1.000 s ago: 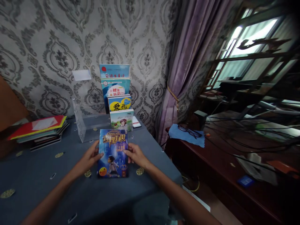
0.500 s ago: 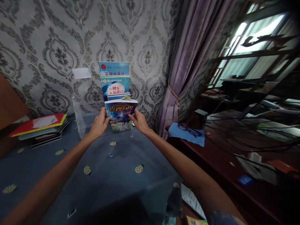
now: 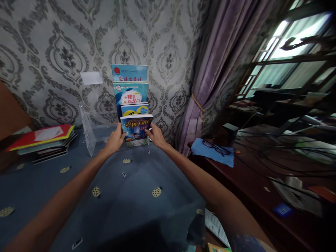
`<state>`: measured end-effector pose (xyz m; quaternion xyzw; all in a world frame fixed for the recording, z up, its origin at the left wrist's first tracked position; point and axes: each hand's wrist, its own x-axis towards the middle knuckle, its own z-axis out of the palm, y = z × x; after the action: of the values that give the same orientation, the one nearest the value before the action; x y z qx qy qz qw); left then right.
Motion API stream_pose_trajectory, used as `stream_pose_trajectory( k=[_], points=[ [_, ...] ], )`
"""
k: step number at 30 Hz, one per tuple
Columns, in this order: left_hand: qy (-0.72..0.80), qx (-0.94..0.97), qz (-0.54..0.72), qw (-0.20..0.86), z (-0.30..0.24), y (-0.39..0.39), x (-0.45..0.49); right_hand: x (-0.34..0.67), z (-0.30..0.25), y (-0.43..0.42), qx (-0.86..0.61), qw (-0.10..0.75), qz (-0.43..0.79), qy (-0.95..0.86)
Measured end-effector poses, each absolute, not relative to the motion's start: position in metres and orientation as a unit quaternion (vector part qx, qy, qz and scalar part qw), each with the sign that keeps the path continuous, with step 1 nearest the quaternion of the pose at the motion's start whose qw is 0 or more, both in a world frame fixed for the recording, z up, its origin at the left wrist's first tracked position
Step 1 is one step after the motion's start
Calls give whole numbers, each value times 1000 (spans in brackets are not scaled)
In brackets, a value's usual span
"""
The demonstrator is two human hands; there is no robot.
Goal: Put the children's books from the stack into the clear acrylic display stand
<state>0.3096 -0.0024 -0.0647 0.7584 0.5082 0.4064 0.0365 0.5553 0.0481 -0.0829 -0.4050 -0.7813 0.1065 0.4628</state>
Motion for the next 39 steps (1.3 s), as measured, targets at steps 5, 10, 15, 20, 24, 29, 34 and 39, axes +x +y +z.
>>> stream_pose_trajectory(
  k=[5,10,15,20,24,29,34,39],
  points=[
    [565,745,354,26,-66,-5,320,554,-87,51,-447,429,99,-779],
    [666,717,205,-5,-62,-12,330,547,-85,47,-531,350,86,-767],
    [695,712,103,-13,-57,-14,334,543,-88,43,-564,325,81,-755],
    [701,707,96,-6,-53,-12,337,543,-89,37,-589,321,76,-737],
    [704,702,107,-8,-50,-11,338,542,-83,37,-585,353,68,-727],
    [711,691,128,5,-46,-12,341,536,-76,47,-552,402,69,-728],
    [710,690,140,19,-43,-13,343,531,-76,53,-567,391,87,-720],
    [698,694,173,31,-46,-8,342,527,-79,53,-587,381,86,-709]
  ],
)
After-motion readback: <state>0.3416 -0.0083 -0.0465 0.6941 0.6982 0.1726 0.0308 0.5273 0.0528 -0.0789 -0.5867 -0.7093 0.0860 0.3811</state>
